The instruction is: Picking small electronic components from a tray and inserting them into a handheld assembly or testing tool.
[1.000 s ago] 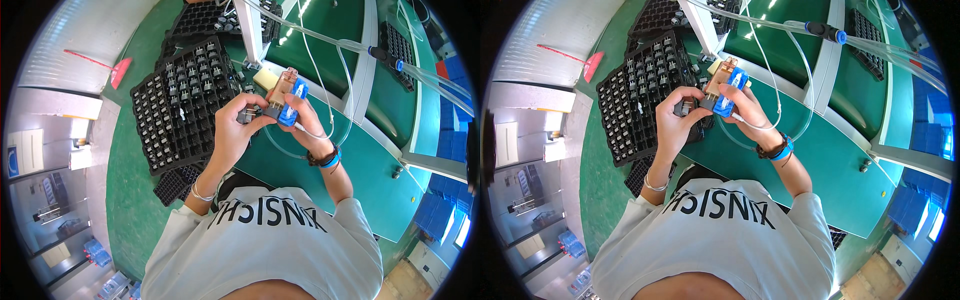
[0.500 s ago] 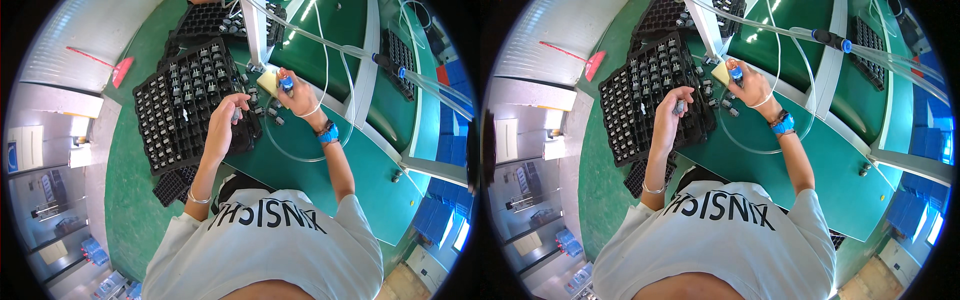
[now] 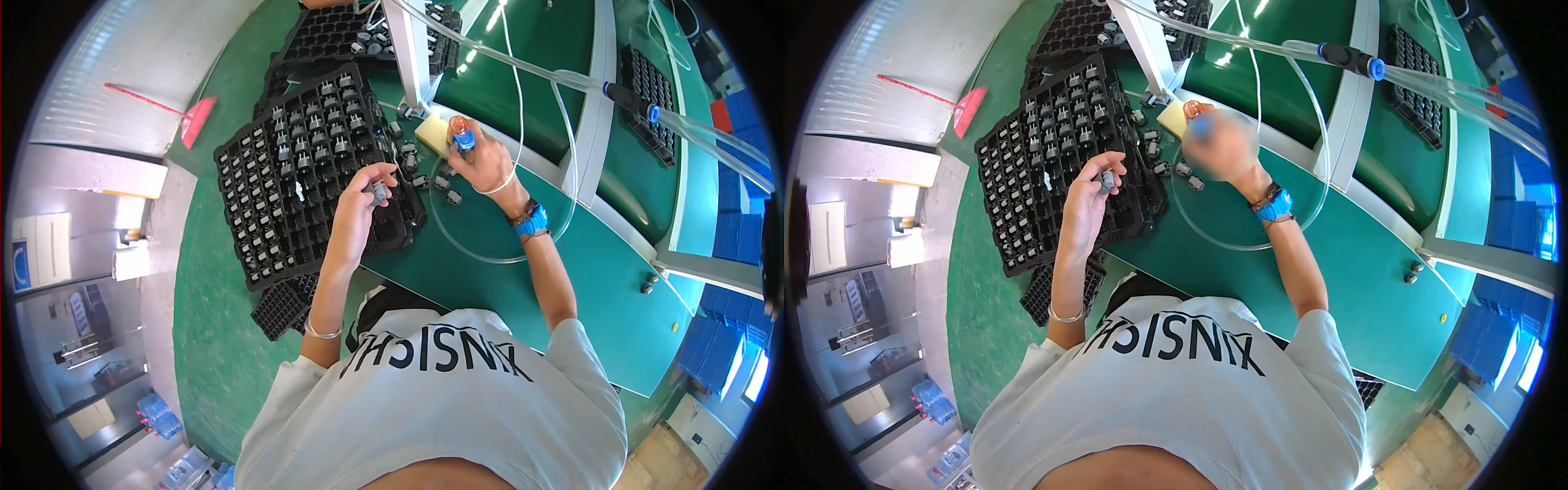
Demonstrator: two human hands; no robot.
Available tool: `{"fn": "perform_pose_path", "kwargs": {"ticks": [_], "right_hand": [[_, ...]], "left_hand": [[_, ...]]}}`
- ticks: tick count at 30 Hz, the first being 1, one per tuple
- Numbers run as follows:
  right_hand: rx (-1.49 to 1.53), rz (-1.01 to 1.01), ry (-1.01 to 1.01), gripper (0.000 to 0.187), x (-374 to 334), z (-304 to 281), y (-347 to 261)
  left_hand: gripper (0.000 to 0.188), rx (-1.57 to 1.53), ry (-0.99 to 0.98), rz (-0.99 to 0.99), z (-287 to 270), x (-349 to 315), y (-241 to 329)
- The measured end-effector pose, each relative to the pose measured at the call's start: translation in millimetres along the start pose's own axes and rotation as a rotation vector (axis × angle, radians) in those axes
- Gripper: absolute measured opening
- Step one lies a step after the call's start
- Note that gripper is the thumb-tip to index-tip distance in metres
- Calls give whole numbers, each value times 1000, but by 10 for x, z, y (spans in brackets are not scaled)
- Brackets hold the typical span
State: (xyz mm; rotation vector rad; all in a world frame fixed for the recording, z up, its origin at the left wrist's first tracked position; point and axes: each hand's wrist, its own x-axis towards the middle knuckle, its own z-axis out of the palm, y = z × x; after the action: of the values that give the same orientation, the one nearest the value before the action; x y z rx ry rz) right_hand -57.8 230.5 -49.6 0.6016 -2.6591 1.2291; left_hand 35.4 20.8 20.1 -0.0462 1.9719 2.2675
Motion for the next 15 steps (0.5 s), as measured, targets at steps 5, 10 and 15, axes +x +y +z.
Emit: {"fn": "perform_pose_path", "kwargs": {"ticks": [5, 10, 15], "right_hand": [[45, 4, 36, 54, -13, -25, -83], [42, 26, 39, 56, -1, -12, -59], [30, 3, 84, 51, 13, -27, -73]], "left_hand": [[36, 17, 14, -35, -23, -7, -49], [32, 69, 21, 20, 12, -29, -48], [30, 43, -5, -30, 19, -36, -29]]}}
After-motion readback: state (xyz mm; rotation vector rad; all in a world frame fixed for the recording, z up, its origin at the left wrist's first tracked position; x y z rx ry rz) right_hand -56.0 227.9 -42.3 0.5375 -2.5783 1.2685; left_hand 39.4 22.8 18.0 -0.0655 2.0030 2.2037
